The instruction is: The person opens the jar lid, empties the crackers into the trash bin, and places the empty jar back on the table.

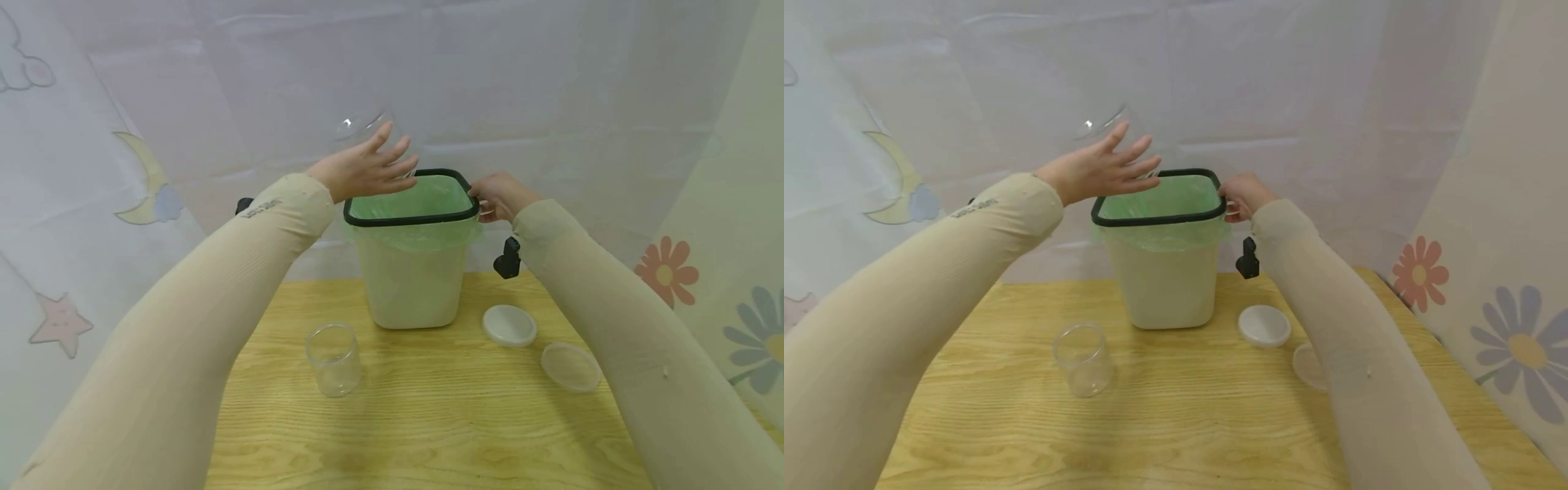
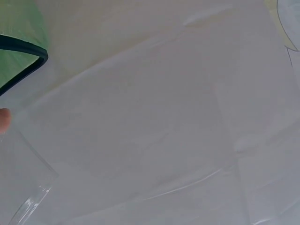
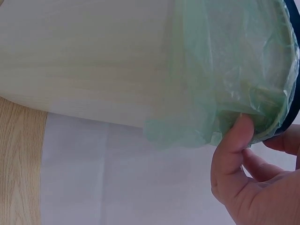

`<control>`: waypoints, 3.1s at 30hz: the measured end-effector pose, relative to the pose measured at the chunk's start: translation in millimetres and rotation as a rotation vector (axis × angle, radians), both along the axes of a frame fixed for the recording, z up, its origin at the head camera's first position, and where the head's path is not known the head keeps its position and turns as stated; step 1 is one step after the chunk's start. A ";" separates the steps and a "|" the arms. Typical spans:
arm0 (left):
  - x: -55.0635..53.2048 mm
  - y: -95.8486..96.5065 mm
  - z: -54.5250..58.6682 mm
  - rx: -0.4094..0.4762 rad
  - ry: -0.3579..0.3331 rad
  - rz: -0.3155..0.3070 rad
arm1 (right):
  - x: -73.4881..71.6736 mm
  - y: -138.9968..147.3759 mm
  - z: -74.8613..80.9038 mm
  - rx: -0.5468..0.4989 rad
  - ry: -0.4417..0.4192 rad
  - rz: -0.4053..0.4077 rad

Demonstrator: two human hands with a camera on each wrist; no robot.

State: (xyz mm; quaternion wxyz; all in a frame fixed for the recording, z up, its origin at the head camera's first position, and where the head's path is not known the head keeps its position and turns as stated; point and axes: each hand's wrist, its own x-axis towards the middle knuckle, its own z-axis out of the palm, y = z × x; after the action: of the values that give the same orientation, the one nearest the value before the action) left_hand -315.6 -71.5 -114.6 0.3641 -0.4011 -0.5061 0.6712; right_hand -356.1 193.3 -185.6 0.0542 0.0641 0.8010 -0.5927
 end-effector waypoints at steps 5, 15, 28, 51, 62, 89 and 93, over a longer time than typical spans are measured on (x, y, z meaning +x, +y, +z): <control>1.0 -4.3 -3.6 0.041 0.017 0.033 | 0.3 0.1 -0.6 -0.008 -0.008 0.001; 4.2 -24.3 -16.0 0.398 -0.067 0.085 | 2.7 5.1 -7.6 -0.084 0.005 -0.021; 5.3 -37.7 -32.3 0.677 -0.193 -0.026 | 9.3 13.7 -6.5 -0.183 0.011 -0.077; 7.0 -60.3 -57.1 1.031 -0.411 -0.126 | 29.0 31.3 0.4 -0.164 0.019 -0.027; 10.1 -66.9 -64.1 1.226 -0.509 -0.175 | 38.0 39.8 -1.0 -0.147 0.068 -0.029; 27.1 -75.3 -90.2 1.487 -0.547 -0.275 | 55.0 54.9 -8.4 -0.001 0.132 -0.006; 30.3 -76.4 -93.6 1.510 -0.560 -0.308 | 57.0 56.2 -11.5 0.014 0.131 -0.002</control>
State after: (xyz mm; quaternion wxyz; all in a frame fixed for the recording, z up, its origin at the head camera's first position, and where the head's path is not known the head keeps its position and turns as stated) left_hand -285.3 -148.0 -208.2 0.4843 -0.2657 -0.8329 -0.0328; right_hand -299.2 249.6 -197.1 0.0004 0.0265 0.8070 -0.5900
